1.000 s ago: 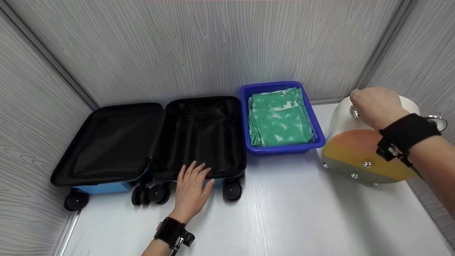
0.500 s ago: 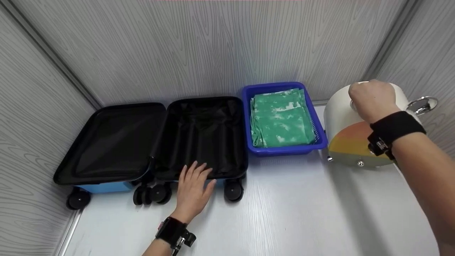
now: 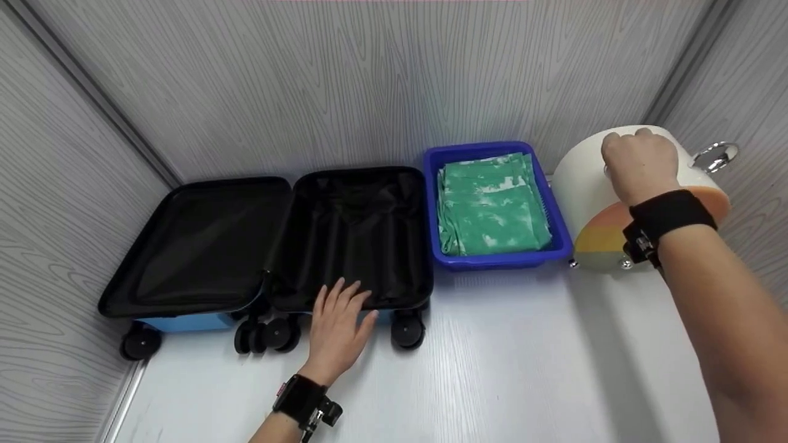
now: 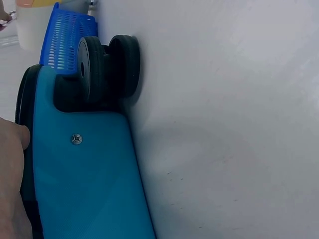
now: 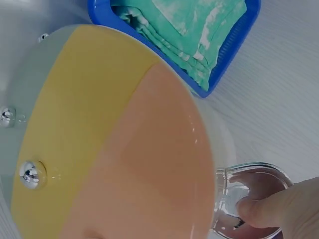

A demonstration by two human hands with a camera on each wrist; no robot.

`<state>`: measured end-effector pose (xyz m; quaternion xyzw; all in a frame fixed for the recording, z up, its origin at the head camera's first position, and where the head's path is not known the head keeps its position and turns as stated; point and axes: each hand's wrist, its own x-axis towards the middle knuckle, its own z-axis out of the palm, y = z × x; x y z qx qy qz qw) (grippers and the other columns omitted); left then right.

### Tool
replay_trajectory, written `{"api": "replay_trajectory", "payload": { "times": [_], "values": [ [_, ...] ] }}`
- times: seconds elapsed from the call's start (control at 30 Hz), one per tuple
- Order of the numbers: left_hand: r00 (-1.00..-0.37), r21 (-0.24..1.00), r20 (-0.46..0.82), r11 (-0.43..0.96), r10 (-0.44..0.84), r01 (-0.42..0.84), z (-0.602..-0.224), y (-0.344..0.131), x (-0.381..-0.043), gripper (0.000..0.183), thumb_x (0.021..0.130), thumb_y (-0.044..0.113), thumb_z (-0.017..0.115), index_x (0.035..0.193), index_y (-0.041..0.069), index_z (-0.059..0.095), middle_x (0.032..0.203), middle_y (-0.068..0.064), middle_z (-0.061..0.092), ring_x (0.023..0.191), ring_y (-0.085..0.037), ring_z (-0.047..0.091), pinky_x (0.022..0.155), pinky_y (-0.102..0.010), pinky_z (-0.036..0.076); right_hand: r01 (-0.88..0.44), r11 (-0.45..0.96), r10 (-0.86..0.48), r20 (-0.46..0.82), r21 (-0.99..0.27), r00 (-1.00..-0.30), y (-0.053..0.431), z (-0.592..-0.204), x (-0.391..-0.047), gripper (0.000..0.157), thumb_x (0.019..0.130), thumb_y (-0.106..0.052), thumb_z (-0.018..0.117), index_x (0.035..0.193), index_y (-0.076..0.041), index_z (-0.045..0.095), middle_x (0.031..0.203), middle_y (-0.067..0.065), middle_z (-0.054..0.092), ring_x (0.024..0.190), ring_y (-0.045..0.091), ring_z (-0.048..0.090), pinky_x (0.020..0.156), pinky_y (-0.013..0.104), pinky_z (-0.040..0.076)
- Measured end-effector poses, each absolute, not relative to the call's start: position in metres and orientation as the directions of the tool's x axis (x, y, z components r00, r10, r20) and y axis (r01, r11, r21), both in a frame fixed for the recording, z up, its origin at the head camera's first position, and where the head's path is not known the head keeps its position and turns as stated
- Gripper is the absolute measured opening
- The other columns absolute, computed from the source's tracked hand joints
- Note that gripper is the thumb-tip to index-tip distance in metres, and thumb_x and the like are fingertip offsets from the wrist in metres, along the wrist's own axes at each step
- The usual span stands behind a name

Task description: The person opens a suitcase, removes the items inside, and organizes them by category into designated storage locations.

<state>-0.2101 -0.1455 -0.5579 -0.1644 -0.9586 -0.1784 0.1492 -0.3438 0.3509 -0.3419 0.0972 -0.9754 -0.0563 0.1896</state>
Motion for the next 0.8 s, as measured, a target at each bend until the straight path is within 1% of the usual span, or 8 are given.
{"api": "replay_trajectory", "payload": {
  "times": [0.17,0.3,0.43,0.5,0.57,0.63,0.7,0.8],
  "values": [
    [-0.901,0.285,0.346,0.886,0.260,0.366,-0.557,-0.147,-0.208,0.047,0.107,0.045,0.051,0.139,0.014,0.063,0.153,-0.008,0.050,0.150,-0.031,0.029,0.124,-0.048,0.006,-0.161,0.977,-0.202,0.379,0.138,-0.903,0.348,-0.346,-0.347,0.016,0.085,0.005,0.069,0.085,0.010,0.054,0.076,0.035,0.061,0.075,0.052,0.057,0.052,0.059,0.048],
    [-0.904,0.279,0.335,0.889,0.264,0.363,-0.554,-0.149,-0.207,0.048,0.106,0.045,0.052,0.140,0.013,0.062,0.153,-0.009,0.050,0.150,-0.032,0.030,0.124,-0.049,0.007,-0.182,0.974,-0.221,0.402,0.133,-0.889,0.346,-0.349,-0.349,0.014,0.086,0.006,0.065,0.084,0.011,0.052,0.078,0.037,0.060,0.078,0.054,0.057,0.053,0.061,0.048],
    [-0.923,0.280,0.262,0.893,0.281,0.352,-0.543,-0.152,-0.206,0.053,0.107,0.046,0.049,0.146,0.011,0.057,0.156,-0.012,0.046,0.151,-0.034,0.028,0.124,-0.052,0.008,-0.198,0.973,-0.228,0.399,0.114,-0.888,0.344,-0.350,-0.348,0.009,0.087,0.007,0.057,0.083,0.010,0.049,0.082,0.040,0.058,0.082,0.056,0.055,0.059,0.063,0.047],
    [-0.930,0.284,0.217,0.892,0.297,0.351,-0.534,-0.153,-0.209,0.056,0.108,0.048,0.047,0.150,0.010,0.053,0.158,-0.014,0.043,0.152,-0.035,0.025,0.124,-0.054,0.008,-0.195,0.974,-0.224,0.380,0.114,-0.898,0.343,-0.351,-0.346,0.007,0.086,0.006,0.053,0.085,0.011,0.048,0.086,0.039,0.058,0.085,0.056,0.053,0.066,0.064,0.046],
    [-0.935,0.290,0.177,0.891,0.308,0.349,-0.523,-0.152,-0.214,0.059,0.108,0.049,0.044,0.153,0.010,0.049,0.160,-0.016,0.039,0.153,-0.036,0.021,0.124,-0.055,0.006,-0.203,0.973,-0.231,0.379,0.113,-0.896,0.339,-0.353,-0.344,0.007,0.085,0.005,0.050,0.087,0.011,0.050,0.089,0.038,0.058,0.090,0.056,0.052,0.076,0.066,0.046],
    [-0.936,0.287,0.153,0.892,0.316,0.348,-0.511,-0.152,-0.222,0.061,0.109,0.050,0.041,0.155,0.011,0.045,0.162,-0.016,0.034,0.154,-0.036,0.017,0.124,-0.055,0.004,-0.228,0.968,-0.252,0.386,0.107,-0.887,0.334,-0.357,-0.343,0.016,0.085,0.003,0.050,0.096,0.014,0.054,0.098,0.037,0.059,0.100,0.056,0.051,0.091,0.066,0.043],
    [-0.937,0.276,0.144,0.897,0.318,0.347,-0.498,-0.151,-0.234,0.062,0.109,0.051,0.039,0.157,0.011,0.042,0.164,-0.016,0.031,0.155,-0.036,0.015,0.124,-0.055,0.001,-0.261,0.961,-0.277,0.398,0.094,-0.875,0.324,-0.364,-0.342,0.026,0.086,-0.001,0.052,0.107,0.014,0.058,0.111,0.036,0.060,0.114,0.056,0.049,0.105,0.066,0.037],
    [-0.942,0.241,0.129,0.912,0.309,0.332,-0.480,-0.149,-0.257,0.064,0.110,0.052,0.036,0.161,0.014,0.035,0.167,-0.015,0.024,0.156,-0.035,0.011,0.123,-0.054,-0.003,-0.289,0.955,-0.292,0.349,0.061,-0.891,0.306,-0.376,-0.341,0.046,0.094,-0.014,0.058,0.132,0.011,0.055,0.135,0.034,0.053,0.132,0.054,0.040,0.117,0.064,0.023]
  ]
}}
